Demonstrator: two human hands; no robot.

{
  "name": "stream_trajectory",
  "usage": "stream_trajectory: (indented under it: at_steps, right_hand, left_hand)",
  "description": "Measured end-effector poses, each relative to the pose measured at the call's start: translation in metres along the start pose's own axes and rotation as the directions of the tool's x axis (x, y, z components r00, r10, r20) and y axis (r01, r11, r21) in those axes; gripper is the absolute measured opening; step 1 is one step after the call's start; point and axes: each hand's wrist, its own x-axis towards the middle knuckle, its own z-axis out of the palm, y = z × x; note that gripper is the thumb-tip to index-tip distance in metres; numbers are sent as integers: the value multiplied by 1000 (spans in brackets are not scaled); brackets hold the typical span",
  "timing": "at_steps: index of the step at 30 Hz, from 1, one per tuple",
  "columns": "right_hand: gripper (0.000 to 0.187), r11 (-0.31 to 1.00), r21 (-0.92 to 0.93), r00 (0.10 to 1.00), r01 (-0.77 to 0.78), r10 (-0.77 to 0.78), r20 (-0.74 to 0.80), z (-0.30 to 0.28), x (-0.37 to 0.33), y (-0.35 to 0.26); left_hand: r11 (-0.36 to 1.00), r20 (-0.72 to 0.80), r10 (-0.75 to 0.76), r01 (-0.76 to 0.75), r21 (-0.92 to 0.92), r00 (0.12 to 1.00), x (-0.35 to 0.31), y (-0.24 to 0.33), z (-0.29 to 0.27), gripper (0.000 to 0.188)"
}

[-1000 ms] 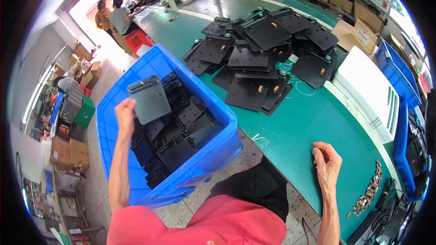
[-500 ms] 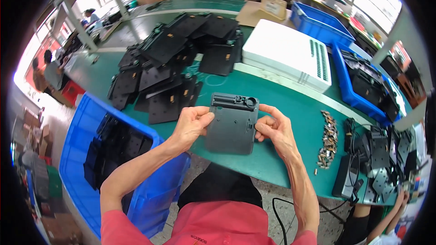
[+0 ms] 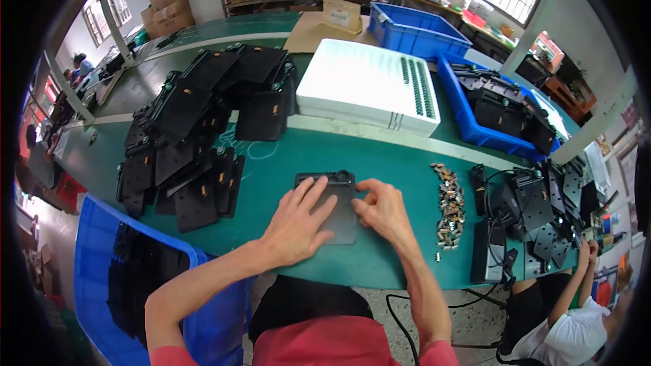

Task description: The person assembles small electronic components onto black plastic plates by hand at a factory workbench, taking the components from blue bins and attaching them to the plates with screws.

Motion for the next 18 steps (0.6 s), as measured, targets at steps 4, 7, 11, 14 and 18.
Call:
stream_trajectory:
  at_steps: [4, 7, 11, 14, 18]
  right_hand:
    - [27, 965, -246, 988, 93, -120, -96, -9, 5, 8]
    - [23, 948, -300, 969, 105, -166, -185, -28, 19, -9]
    - [19, 948, -298, 919, 112, -212, -332, -56, 75, -38]
    - [18, 889, -444, 743, 108, -369, -558, -83, 145, -10]
    - [19, 846, -526, 659, -80, -351, -665, -109, 218, 35]
  left_hand:
    - [1000, 67, 25, -26, 17, 997, 2, -3, 3, 61]
    - [1000, 79, 14, -16, 17, 997, 1, 0, 0, 60]
    - [999, 98, -41, 40, 13, 994, -2, 0, -2, 63]
    - [1000, 94, -26, 27, -8, 995, 3, 2, -1, 63]
    - [999, 111, -28, 32, -36, 993, 7, 4, -1, 65]
